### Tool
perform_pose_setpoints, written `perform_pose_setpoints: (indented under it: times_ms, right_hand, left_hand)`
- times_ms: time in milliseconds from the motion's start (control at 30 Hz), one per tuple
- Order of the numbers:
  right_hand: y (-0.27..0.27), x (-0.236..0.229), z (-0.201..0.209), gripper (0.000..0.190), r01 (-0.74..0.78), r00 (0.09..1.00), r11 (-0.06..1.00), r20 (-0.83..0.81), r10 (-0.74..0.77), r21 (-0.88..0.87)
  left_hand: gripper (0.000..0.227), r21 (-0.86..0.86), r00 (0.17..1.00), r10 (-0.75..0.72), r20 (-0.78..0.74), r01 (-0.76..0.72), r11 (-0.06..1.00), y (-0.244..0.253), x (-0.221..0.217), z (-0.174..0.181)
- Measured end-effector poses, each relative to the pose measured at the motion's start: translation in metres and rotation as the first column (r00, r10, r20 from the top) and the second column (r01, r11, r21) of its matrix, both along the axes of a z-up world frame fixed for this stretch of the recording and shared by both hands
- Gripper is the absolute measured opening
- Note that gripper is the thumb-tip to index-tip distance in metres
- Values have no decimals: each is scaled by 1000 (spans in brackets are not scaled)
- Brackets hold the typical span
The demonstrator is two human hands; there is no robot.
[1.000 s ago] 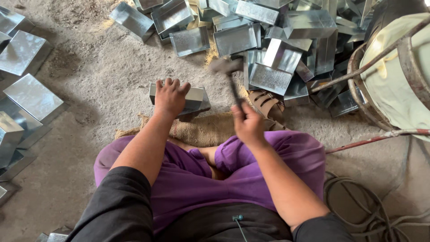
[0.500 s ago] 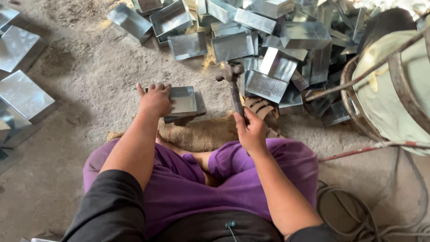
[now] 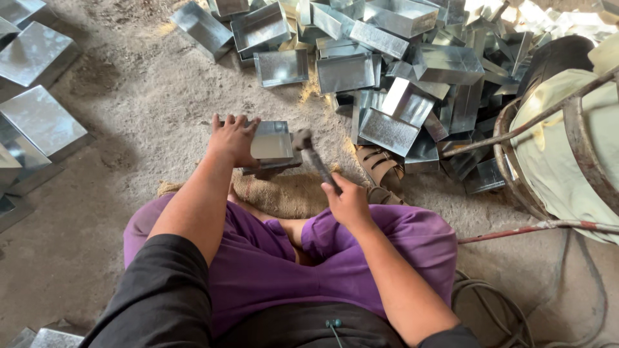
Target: The person sits on the floor and repeatedly hammers small rectangular metal boxes with a hammer. They pick up each box, place it on a small wooden block, strike it several times, and then toss it aside to a growing pile of finished pieces.
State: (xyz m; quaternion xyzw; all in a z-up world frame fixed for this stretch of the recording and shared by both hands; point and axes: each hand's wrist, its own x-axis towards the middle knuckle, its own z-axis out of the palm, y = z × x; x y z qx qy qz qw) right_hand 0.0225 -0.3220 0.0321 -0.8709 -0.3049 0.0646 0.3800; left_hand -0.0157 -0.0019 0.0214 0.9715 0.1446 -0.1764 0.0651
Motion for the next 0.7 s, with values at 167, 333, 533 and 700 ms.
perform_pose_setpoints:
  times_ms: [167,333,533,700]
  right_hand:
    - [-15,-2,61,28,-38,991,929,135,-13,369]
    - [-27,5,135,30,-206,916,615,372,-152,761]
    - [-2,5,107,36,-276,894,458,401,-202,845]
    - [14,-14,15,26,-161,967,971,226,119,175]
  left_hand:
    - [148,-554,976,180,-123,-218,803,30,-1,-14]
    - [135,-675,804,316,-504,-595,436,52,-26,-42]
    - [137,-640,753,404,-519,-656,400,57,-26,-44]
    - [141,-684,778,388,-494,-623,379,58,-21,-56]
